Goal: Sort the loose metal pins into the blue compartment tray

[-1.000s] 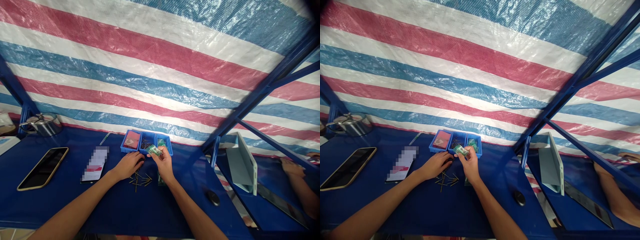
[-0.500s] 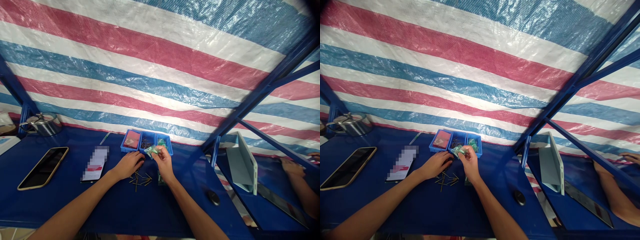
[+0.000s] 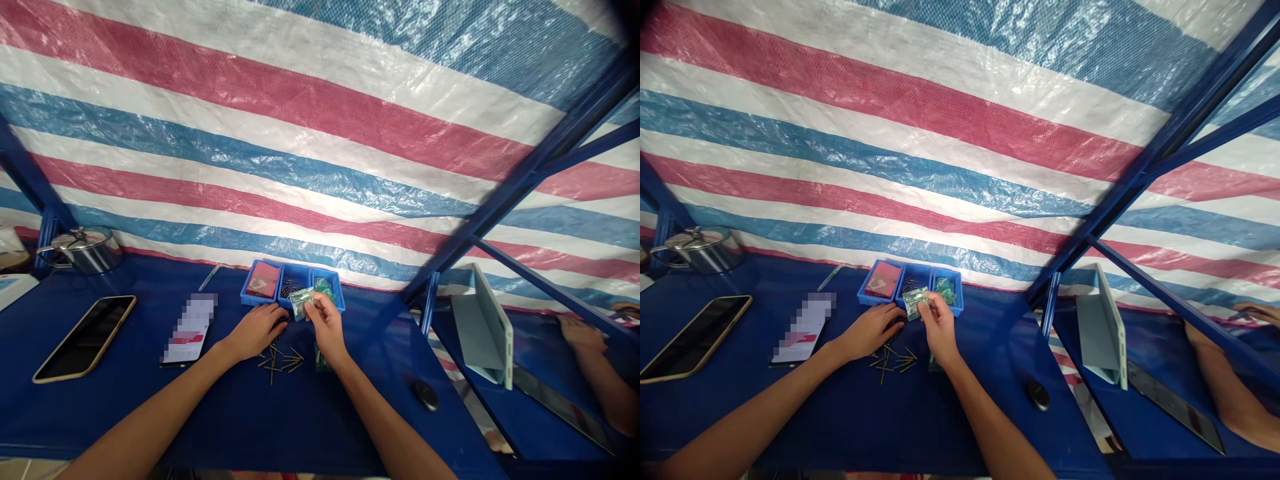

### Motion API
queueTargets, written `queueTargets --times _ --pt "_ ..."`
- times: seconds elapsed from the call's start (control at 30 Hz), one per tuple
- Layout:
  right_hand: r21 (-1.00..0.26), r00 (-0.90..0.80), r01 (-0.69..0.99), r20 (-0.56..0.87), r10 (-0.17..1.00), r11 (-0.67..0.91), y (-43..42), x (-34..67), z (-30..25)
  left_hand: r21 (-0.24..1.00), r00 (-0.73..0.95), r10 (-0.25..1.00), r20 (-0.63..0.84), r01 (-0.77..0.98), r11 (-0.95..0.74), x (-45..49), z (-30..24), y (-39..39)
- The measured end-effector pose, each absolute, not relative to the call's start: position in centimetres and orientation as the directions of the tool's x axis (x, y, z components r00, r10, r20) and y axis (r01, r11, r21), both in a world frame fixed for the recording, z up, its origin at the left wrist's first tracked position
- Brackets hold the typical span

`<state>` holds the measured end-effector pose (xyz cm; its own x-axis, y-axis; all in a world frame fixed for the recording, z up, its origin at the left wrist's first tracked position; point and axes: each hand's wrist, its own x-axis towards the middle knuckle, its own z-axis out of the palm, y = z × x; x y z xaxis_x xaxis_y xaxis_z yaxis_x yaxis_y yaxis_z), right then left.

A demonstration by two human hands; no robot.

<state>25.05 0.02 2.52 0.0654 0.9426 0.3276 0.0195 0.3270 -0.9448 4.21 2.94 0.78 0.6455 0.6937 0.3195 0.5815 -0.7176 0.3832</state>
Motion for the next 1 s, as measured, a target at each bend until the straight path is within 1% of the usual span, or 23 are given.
queueTargets --times 0.17,0.37,0.57,0.7,0.9,1.0 --pt "-0.936 0.066 -0.023 0.350 0.934 0.352 0.06 24.96 2.20 0.382 0.642 0.694 0.327 0.581 -0.718 4.16 0.56 3.01" --pt "-0.937 0.094 0.031 0.349 0.932 0.348 -0.04 24.91 2.41 0.391 0.641 0.693 0.328 0.576 -0.718 4.10 0.62 2.98" --pt "-0.936 0.109 0.017 0.351 0.930 0.352 0.16 25.15 2.40 0.390 0.645 0.691 0.327 0.574 -0.720 4.17 0.78 2.90" --pt "-0.946 0.115 0.003 0.323 0.939 0.325 0.23 25.14 2.21 0.387 0.641 0.690 0.336 0.574 -0.722 4.15 0.48 3.00" --pt "-0.951 0.097 -0.072 0.293 0.951 0.301 0.11 24.95 2.26 0.389 0.641 0.695 0.327 0.579 -0.717 4.17 0.56 2.98" --pt "-0.946 0.082 -0.096 0.302 0.950 0.309 0.03 25.03 2.43 0.385 0.642 0.697 0.319 0.584 -0.715 4.23 0.78 2.90"
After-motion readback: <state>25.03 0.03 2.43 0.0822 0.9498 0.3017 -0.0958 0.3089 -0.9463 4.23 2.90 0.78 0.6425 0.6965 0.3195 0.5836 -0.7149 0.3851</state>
